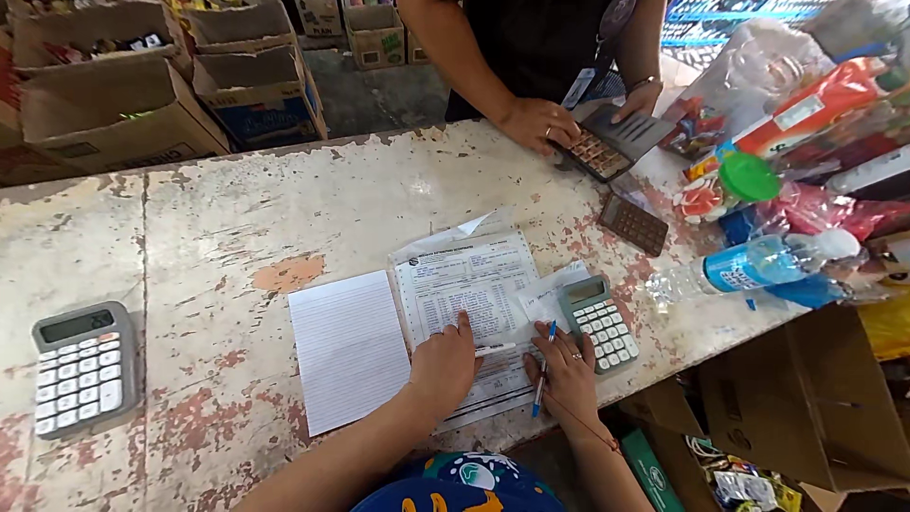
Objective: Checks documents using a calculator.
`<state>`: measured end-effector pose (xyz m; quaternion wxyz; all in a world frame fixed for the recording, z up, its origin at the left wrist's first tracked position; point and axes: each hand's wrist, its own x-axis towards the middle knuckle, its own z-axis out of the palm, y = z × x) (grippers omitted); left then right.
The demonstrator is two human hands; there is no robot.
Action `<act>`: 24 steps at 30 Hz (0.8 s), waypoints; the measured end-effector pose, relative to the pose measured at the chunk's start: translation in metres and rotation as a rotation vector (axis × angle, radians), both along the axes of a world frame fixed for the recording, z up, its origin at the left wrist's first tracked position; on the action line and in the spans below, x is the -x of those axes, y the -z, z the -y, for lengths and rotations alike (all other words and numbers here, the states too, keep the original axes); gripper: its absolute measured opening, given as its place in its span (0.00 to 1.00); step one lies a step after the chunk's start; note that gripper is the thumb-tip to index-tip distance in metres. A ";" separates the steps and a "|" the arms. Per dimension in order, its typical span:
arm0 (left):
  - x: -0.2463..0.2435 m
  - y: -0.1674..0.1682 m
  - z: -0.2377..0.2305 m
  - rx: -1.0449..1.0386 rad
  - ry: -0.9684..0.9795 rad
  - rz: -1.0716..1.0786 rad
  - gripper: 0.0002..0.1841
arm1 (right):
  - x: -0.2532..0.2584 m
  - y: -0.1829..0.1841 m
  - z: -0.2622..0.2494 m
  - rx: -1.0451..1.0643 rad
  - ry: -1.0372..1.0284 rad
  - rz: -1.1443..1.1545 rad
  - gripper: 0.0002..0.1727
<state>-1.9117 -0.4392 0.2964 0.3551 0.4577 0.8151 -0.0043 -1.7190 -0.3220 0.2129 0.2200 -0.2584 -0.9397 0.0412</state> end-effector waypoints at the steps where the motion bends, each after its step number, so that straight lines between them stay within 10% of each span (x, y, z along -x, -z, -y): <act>1: 0.000 0.001 0.000 -0.001 -0.001 -0.002 0.41 | 0.000 0.000 0.000 -0.001 0.001 0.000 0.21; 24: -0.002 0.011 0.001 -0.025 0.041 -0.053 0.42 | 0.001 -0.003 0.001 0.033 0.010 0.012 0.20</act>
